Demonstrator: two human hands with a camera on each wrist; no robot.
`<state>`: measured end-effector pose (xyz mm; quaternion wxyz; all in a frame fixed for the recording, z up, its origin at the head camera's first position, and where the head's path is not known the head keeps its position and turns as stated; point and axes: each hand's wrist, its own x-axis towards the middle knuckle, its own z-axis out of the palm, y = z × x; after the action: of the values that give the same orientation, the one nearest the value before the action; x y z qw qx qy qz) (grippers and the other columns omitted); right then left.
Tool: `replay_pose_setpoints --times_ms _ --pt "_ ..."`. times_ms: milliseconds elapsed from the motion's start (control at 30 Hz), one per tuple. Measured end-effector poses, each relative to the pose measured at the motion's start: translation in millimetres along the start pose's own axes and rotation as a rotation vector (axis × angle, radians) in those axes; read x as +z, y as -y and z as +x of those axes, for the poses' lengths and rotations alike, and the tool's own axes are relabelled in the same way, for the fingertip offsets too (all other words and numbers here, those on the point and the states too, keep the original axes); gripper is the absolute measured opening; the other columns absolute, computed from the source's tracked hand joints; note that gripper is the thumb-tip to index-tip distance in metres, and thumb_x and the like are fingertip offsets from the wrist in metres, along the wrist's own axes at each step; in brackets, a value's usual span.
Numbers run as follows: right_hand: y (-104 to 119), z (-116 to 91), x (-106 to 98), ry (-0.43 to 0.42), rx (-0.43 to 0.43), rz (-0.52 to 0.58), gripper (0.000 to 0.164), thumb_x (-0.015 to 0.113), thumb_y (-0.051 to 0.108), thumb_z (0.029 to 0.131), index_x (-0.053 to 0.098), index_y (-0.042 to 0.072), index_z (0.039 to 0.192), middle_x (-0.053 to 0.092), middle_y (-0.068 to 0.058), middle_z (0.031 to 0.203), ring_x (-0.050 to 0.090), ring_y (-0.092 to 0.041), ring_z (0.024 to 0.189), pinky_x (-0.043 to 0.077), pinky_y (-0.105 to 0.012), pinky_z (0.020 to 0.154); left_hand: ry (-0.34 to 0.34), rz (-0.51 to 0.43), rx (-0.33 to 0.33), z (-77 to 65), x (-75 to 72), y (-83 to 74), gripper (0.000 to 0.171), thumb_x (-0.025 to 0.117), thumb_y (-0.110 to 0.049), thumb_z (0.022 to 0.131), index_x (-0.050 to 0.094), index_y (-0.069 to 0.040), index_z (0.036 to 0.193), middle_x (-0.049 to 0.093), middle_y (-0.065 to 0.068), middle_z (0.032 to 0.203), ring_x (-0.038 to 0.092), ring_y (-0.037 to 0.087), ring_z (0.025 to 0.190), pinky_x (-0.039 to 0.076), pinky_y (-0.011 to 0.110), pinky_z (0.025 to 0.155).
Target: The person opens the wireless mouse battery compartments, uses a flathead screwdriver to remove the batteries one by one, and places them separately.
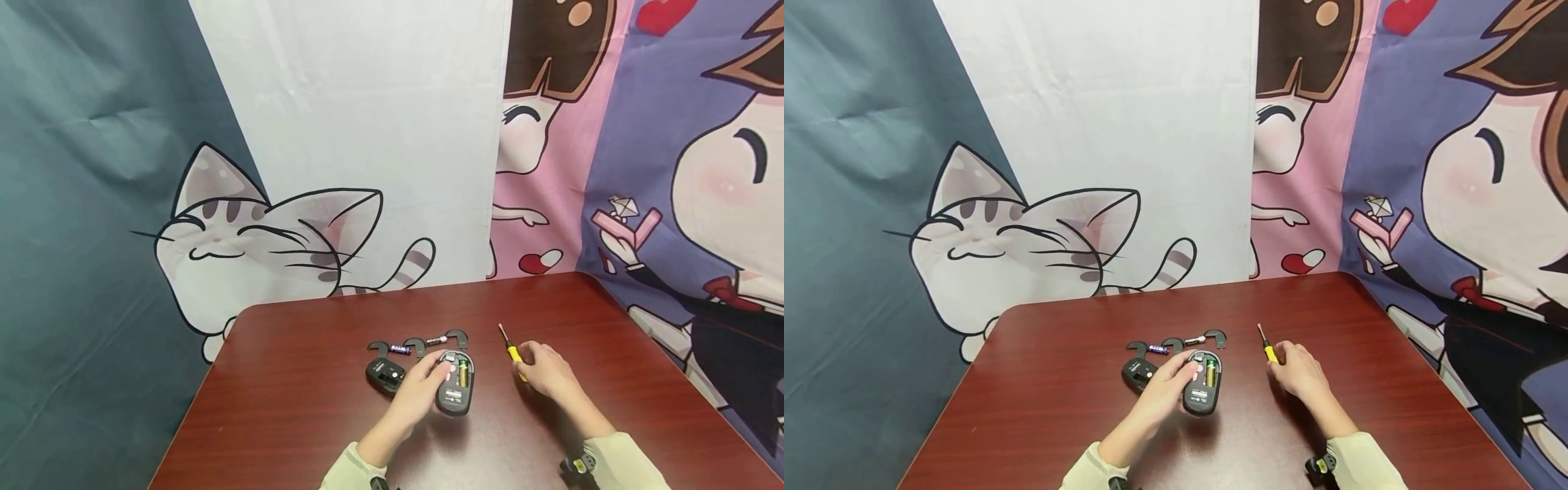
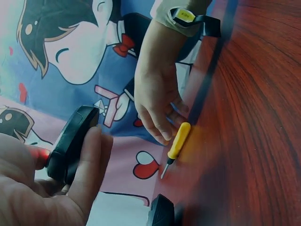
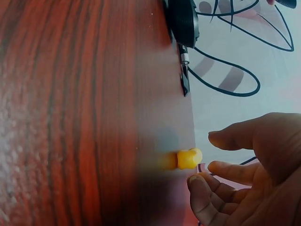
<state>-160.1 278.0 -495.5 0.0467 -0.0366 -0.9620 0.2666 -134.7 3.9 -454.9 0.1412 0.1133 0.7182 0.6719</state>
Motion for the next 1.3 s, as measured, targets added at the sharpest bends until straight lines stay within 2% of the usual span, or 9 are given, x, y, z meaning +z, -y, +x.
replay_pose_setpoints --times_ms 133,200,567,800,933,1033,1167,1233,1300 --pt "-3.0 2.4 2.9 0.002 0.003 -0.006 0.038 0.067 0.025 0.080 0.060 0.003 0.111 0.060 -0.011 0.096 0.057 -0.031 0.092 0.047 -0.049 0.075 0.052 -0.137 -0.025 -0.9 -0.6 3.1 0.037 0.052 -0.039 0.094 0.051 -0.027 0.129 0.063 0.014 0.100 0.067 0.025 0.072 0.056 0.055 0.055" --pt "-3.3 3.1 3.0 0.006 0.007 -0.006 0.039 0.067 0.026 0.080 0.059 0.003 0.112 0.060 -0.011 0.097 0.057 -0.031 0.094 0.047 -0.049 0.075 0.064 -0.167 -0.031 -1.7 -0.6 2.5 0.037 0.052 -0.037 0.094 0.050 -0.025 0.130 0.062 0.015 0.101 0.067 0.027 0.071 0.055 0.057 0.056" --pt "-4.8 7.7 3.3 0.057 0.044 -0.020 0.048 0.071 0.030 0.079 0.056 -0.001 0.112 0.060 -0.016 0.098 0.057 -0.032 0.091 0.048 -0.050 0.075 0.047 -0.072 0.007 -10.5 -5.6 2.1 0.035 0.048 -0.032 0.096 0.052 -0.022 0.130 0.064 0.011 0.091 0.063 0.020 0.062 0.050 0.064 0.051" --pt "-1.9 11.9 5.2 0.067 0.017 -0.030 0.049 0.072 0.031 0.077 0.056 -0.001 0.111 0.059 -0.011 0.091 0.056 -0.026 0.081 0.049 -0.046 0.069 0.101 0.067 0.040 -16.8 -7.9 2.4 0.045 0.054 -0.020 0.093 0.045 -0.017 0.136 0.064 0.014 0.103 0.063 0.015 0.063 0.055 0.052 0.048" --pt "0.0 13.9 4.4 0.079 0.010 -0.043 0.051 0.072 0.031 0.077 0.056 -0.003 0.110 0.058 -0.012 0.088 0.055 -0.025 0.078 0.049 -0.046 0.067 0.116 0.073 0.048 -19.1 -7.8 3.0 0.046 0.055 -0.019 0.092 0.045 -0.019 0.137 0.061 0.015 0.113 0.063 0.015 0.065 0.055 0.050 0.048" --pt "0.0 16.1 4.4 0.094 0.020 -0.058 0.049 0.072 0.031 0.077 0.056 -0.003 0.109 0.059 -0.012 0.087 0.055 -0.026 0.077 0.049 -0.046 0.067 0.139 0.062 0.060 -19.5 -8.4 3.3 0.044 0.055 -0.019 0.093 0.046 -0.027 0.136 0.060 0.015 0.115 0.064 0.017 0.064 0.054 0.056 0.050" --pt "-1.1 19.8 5.8 0.112 0.033 -0.076 0.042 0.071 0.030 0.078 0.057 -0.001 0.102 0.057 -0.010 0.082 0.054 -0.026 0.074 0.048 -0.045 0.065 0.158 0.081 0.079 -18.7 -11.1 3.6 0.042 0.054 -0.024 0.094 0.047 -0.035 0.134 0.061 0.013 0.113 0.064 0.015 0.065 0.054 0.057 0.051" --pt "-1.8 21.9 6.1 0.119 0.037 -0.084 0.038 0.071 0.030 0.078 0.057 0.001 0.097 0.056 -0.009 0.078 0.054 -0.026 0.071 0.047 -0.045 0.063 0.165 0.089 0.080 -18.4 -12.5 4.5 0.041 0.055 -0.026 0.094 0.046 -0.033 0.134 0.063 0.012 0.110 0.065 0.015 0.064 0.055 0.056 0.052" --pt "-2.6 23.3 6.0 0.129 0.048 -0.094 0.033 0.071 0.031 0.078 0.058 0.003 0.092 0.056 -0.008 0.076 0.054 -0.025 0.070 0.047 -0.044 0.061 0.171 0.080 0.082 -18.3 -13.2 6.3 0.041 0.055 -0.026 0.094 0.046 -0.025 0.134 0.065 0.012 0.105 0.064 0.015 0.061 0.054 0.057 0.053"
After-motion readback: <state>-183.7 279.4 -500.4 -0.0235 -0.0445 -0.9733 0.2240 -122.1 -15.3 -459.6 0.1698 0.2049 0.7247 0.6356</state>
